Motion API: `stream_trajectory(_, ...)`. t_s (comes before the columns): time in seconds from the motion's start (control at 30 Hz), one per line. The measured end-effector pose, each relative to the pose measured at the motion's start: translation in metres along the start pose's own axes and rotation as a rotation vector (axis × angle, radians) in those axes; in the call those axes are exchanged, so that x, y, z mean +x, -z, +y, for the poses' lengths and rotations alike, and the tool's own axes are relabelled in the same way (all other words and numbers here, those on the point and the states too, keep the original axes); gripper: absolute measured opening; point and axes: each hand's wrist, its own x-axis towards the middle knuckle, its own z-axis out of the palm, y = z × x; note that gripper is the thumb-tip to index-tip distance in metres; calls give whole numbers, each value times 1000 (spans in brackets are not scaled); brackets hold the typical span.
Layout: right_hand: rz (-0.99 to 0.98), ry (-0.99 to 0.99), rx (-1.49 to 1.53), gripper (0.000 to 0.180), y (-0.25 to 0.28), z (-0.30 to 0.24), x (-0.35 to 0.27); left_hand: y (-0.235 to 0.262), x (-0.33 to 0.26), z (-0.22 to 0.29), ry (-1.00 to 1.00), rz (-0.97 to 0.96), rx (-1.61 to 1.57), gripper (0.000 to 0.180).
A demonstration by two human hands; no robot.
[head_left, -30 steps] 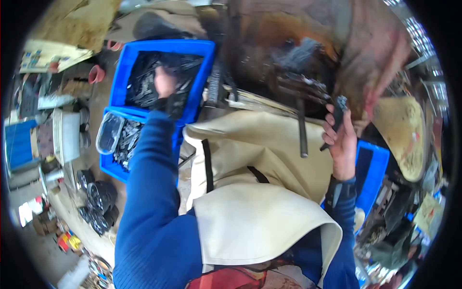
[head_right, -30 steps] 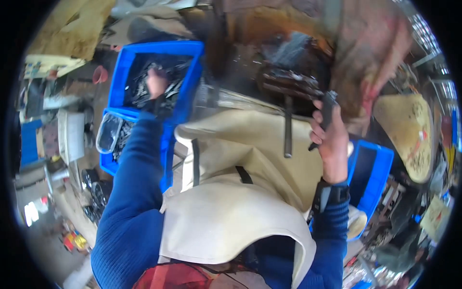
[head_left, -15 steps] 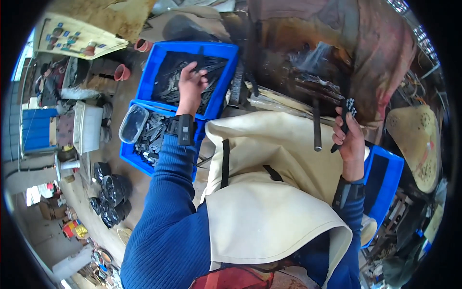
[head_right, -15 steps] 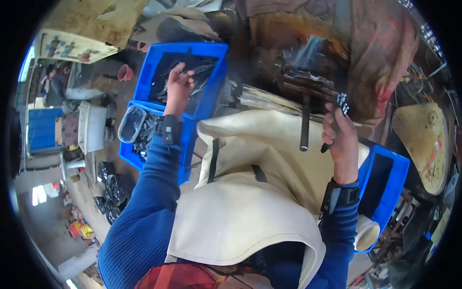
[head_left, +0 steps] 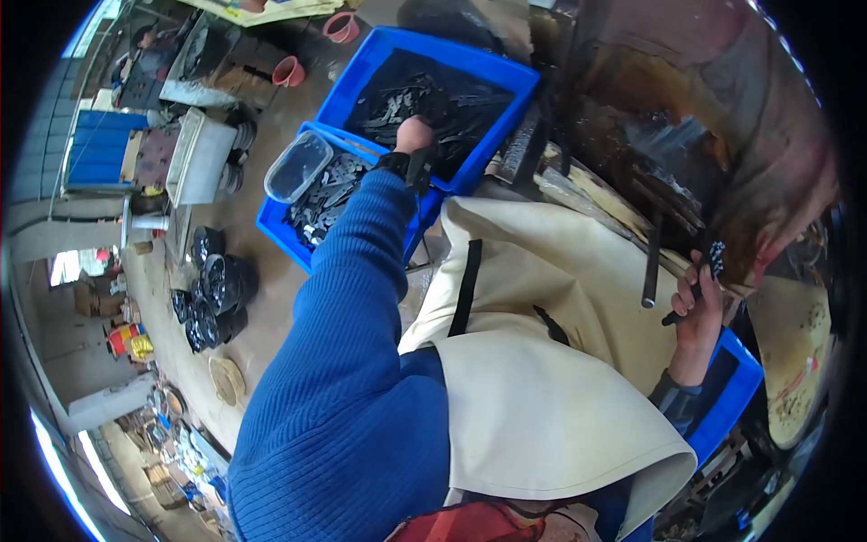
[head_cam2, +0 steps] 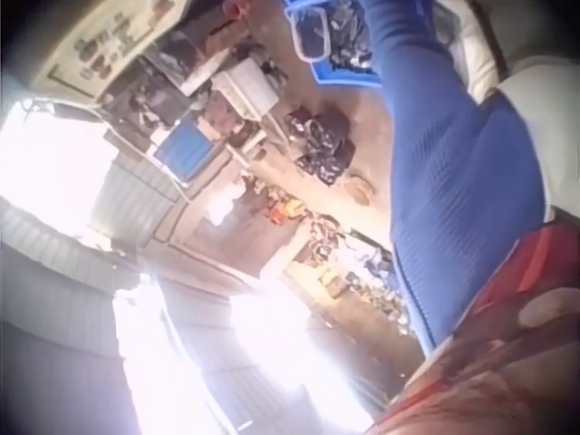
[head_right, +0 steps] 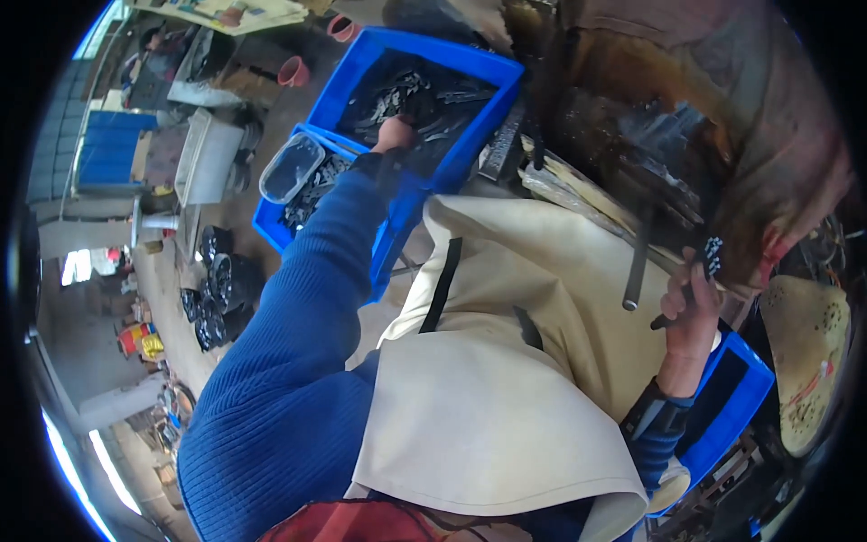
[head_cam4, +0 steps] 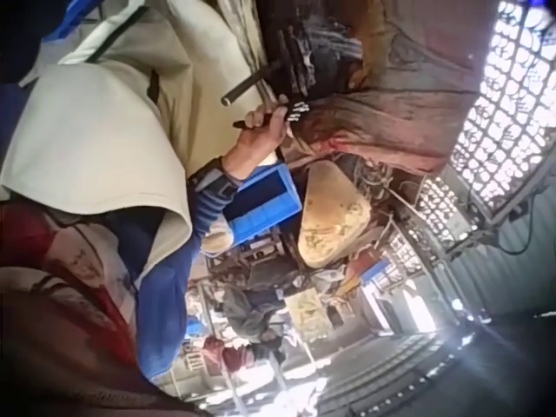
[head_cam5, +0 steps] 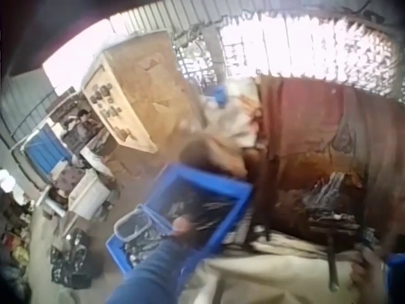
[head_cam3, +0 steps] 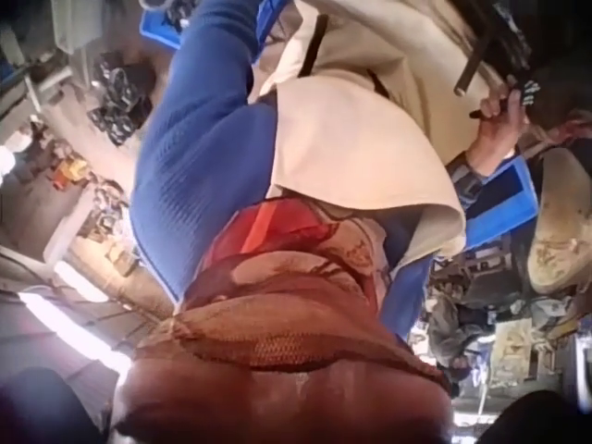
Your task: The person picks up metal pieces from a blue bin, holds them against a rotating grinding wheel, and then places the finished pieces into a separate blue bin.
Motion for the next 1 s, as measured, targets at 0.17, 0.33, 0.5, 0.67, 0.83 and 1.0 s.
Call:
stream_trajectory(0.17, -30, -7, -25, 40, -4, 0, 9, -13, 6, -12, -28, 154, -338, 23)
stream_trajectory(0.33, 0, -21, -24, 39, -7, 6, 12, -4, 1, 0, -151, 66, -50, 21)
stream_trajectory(0.5, 26, -28, -45, 39, -12, 2, 10, -26, 2, 8, -270, -162, 232, 19)
stream_trajectory(0.67, 41, -27, -76, 40, -6, 2, 9, -27, -5, 29, -336, 42, 341, 16)
stream_trajectory(0.83, 34, -31, -47, 39, -8, 2, 10, -32, -6, 45, -486, -70, 717, 17)
stream_trajectory(1.0, 98, 8, -69, 38, -16, 2, 7, -33, -1, 38, -305, -11, 523, 17)
